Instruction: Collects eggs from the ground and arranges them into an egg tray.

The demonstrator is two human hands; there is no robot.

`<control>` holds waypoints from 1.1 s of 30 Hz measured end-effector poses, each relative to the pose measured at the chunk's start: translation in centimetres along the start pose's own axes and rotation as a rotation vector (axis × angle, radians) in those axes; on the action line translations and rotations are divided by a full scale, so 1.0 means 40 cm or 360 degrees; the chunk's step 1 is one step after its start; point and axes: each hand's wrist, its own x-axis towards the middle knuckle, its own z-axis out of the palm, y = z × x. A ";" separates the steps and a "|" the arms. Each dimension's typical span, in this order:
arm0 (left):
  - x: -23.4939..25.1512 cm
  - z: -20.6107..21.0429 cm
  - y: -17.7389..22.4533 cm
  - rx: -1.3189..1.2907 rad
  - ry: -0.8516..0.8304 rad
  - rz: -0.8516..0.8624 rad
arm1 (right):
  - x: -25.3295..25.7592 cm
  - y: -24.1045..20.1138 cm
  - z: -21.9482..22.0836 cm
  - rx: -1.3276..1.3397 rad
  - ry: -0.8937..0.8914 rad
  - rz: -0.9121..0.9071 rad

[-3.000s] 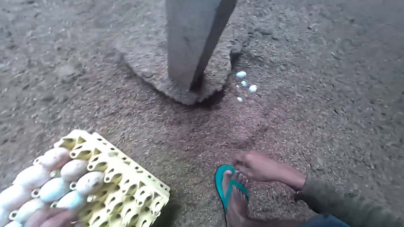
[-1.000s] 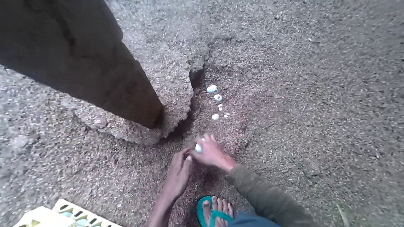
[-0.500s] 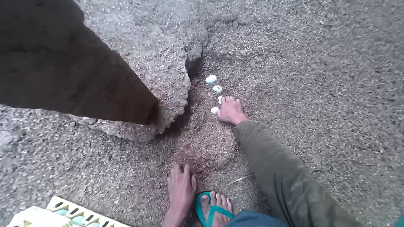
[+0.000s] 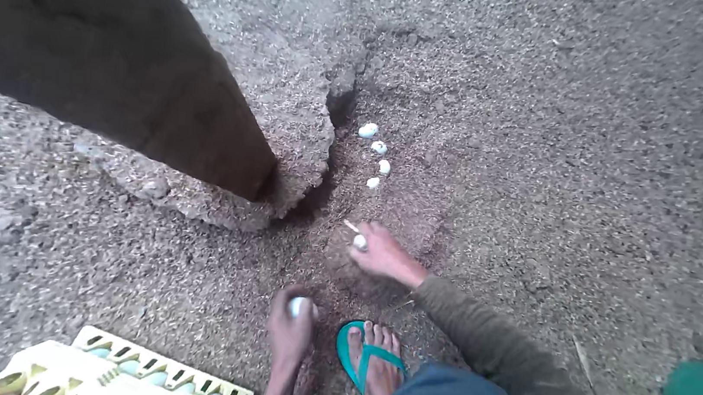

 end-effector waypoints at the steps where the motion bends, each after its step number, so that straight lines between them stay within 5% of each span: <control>1: 0.013 -0.018 0.018 -0.0079 0.0064 -0.0063 | -0.020 -0.031 0.016 0.0049 -0.0032 -0.0105; 5: 0.087 -0.116 0.058 0.0169 0.0073 -0.0113 | -0.010 -0.067 -0.046 0.0075 0.0107 -0.0199; 10: 0.147 -0.156 0.064 0.0849 -0.0285 -0.0152 | 0.263 0.121 -0.200 0.0090 0.0767 0.0090; 22: 0.111 -0.148 0.098 0.1479 -0.0567 -0.0594 | 0.415 0.164 -0.199 -0.0027 0.0703 0.0296; 33: 0.080 -0.213 0.093 0.0777 -0.0414 -0.0402 | 0.353 0.129 -0.134 -0.0064 0.0319 0.0081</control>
